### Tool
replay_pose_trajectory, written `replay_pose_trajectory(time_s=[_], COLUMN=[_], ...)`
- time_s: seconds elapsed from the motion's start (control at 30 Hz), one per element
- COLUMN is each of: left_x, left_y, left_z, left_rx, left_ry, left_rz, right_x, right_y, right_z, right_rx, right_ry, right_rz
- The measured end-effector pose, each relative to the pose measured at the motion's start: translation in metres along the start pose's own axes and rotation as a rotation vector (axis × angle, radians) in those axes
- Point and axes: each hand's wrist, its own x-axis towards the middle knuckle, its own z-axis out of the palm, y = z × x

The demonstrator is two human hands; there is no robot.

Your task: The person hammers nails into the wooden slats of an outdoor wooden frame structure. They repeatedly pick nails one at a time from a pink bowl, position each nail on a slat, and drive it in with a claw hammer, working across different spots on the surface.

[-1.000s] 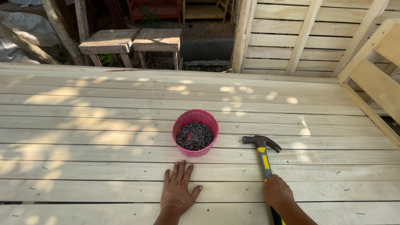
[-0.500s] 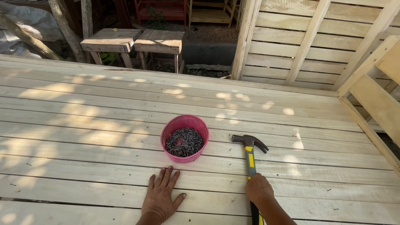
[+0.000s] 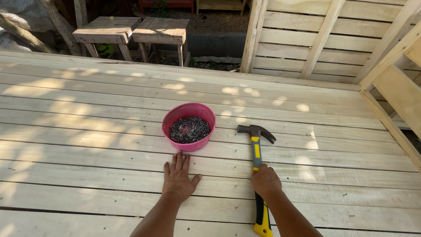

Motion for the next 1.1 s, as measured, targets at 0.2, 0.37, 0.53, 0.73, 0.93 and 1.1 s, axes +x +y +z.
replay_pose_trajectory(time_s=[0.2, 0.37, 0.53, 0.73, 0.93, 1.1], left_x=[0.004, 0.007, 0.018, 0.045, 0.072, 0.094], left_y=[0.009, 0.022, 0.027, 0.036, 0.031, 0.016], left_z=[0.006, 0.018, 0.030, 0.054, 0.064, 0.067], left_rx=[0.180, 0.202, 0.225, 0.204, 0.126, 0.036], left_ry=[-0.026, 0.035, 0.084, 0.202, 0.351, 0.402], left_rz=[0.017, -0.014, -0.055, -0.051, -0.049, -0.031], right_x=[0.006, 0.003, 0.020, 0.091, 0.145, 0.165], right_y=[0.013, 0.031, 0.043, 0.040, 0.017, -0.020], right_z=[-0.003, -0.007, -0.030, -0.064, -0.083, -0.109], right_rx=[0.015, 0.058, 0.140, 0.129, 0.127, 0.110], right_ry=[0.061, 0.084, 0.130, 0.226, 0.270, 0.279], right_rz=[-0.098, -0.181, -0.249, -0.289, -0.302, -0.273])
